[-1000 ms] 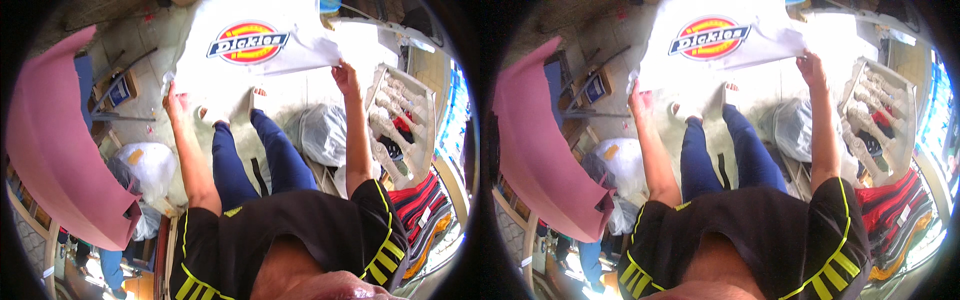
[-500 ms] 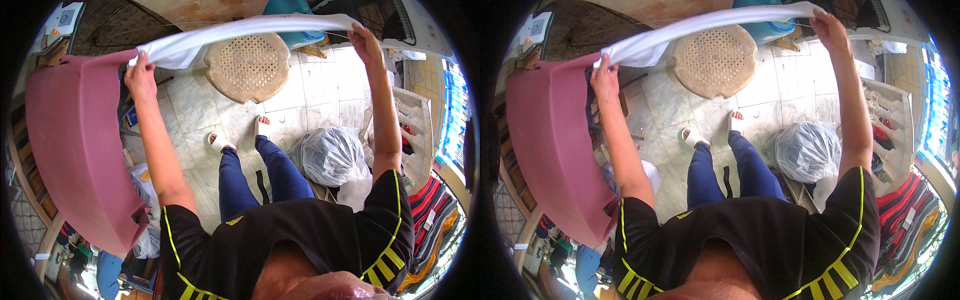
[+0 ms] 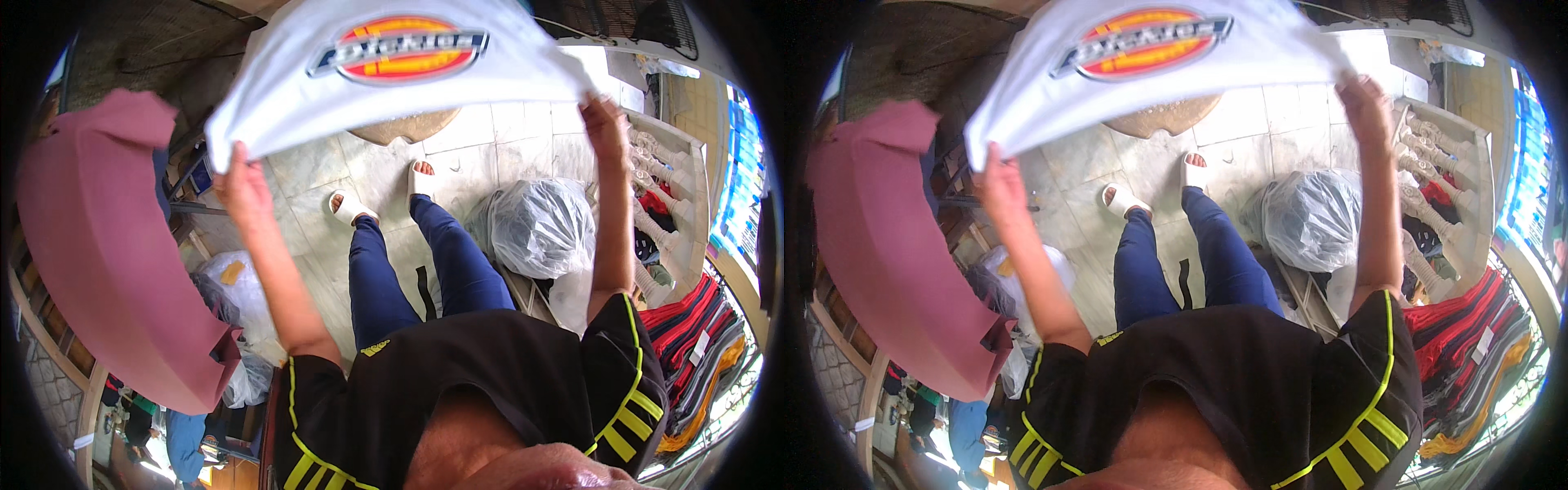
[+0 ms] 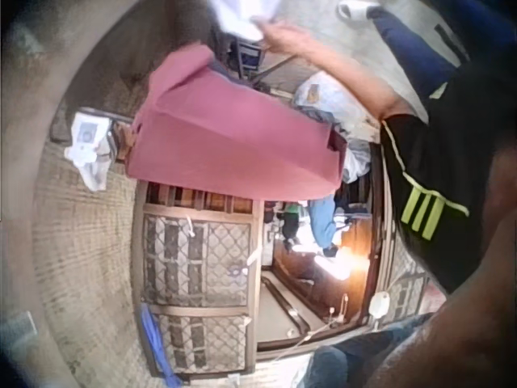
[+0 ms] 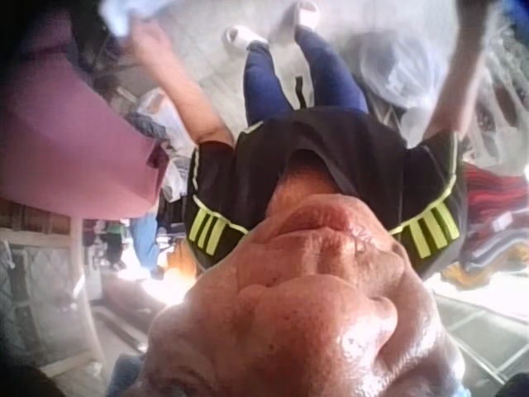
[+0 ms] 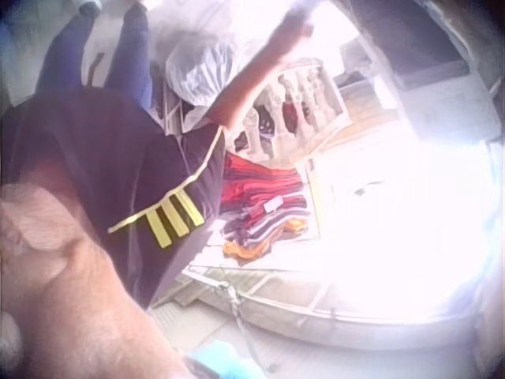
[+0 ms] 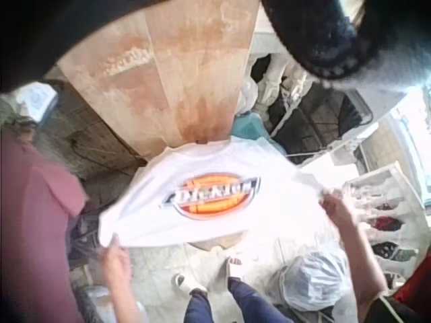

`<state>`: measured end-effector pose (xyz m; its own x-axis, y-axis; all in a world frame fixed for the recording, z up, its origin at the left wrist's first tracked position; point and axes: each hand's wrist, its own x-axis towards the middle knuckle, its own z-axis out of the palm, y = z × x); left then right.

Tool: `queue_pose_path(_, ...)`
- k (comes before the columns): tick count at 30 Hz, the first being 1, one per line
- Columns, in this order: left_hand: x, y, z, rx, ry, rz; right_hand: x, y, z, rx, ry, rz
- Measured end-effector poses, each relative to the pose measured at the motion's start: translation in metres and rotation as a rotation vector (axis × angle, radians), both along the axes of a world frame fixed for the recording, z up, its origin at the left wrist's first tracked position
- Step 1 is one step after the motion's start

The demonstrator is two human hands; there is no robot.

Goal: The person irons a white t-shirt with a Dickies logo on a pink ironing board, smoothing the fabric and using a steam iron. After finishing the white shirt, they pick up a grey t-shirt and place it on the board to begin ironing it.

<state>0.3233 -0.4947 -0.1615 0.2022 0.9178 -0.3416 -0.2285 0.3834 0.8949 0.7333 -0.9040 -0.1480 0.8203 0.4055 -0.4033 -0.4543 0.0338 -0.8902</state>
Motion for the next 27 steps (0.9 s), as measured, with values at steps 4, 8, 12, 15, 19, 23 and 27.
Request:
queue_pose_path(4,-0.055,-0.071,-0.163,-0.387,0.198,0.097,-0.042,-0.041,-0.146,-0.302,0.289,-0.092)
queue_pose_path(8,-0.055,-0.081,-0.183,-0.356,0.17,0.088,-0.039,-0.04,-0.162,-0.306,0.284,-0.092)
queue_pose_path(12,-0.055,-0.067,-0.171,-0.335,0.183,0.034,-0.032,-0.036,-0.146,-0.359,0.218,-0.03)
queue_pose_path(15,-0.064,-0.07,-0.178,-0.32,0.216,0.031,-0.035,-0.036,-0.154,-0.442,0.178,-0.014)
queue_pose_path(19,-0.085,-0.093,-0.185,-0.366,0.243,0.069,-0.049,-0.067,-0.19,-0.705,-0.041,0.175)
queue_pose_path(23,-0.133,-0.136,-0.181,-0.4,0.299,0.113,-0.08,-0.066,-0.211,-0.944,-0.208,0.689)
queue_pose_path(27,-0.194,-0.165,-0.179,-0.285,0.342,0.294,-0.172,-0.009,-0.19,-0.922,0.075,1.024)
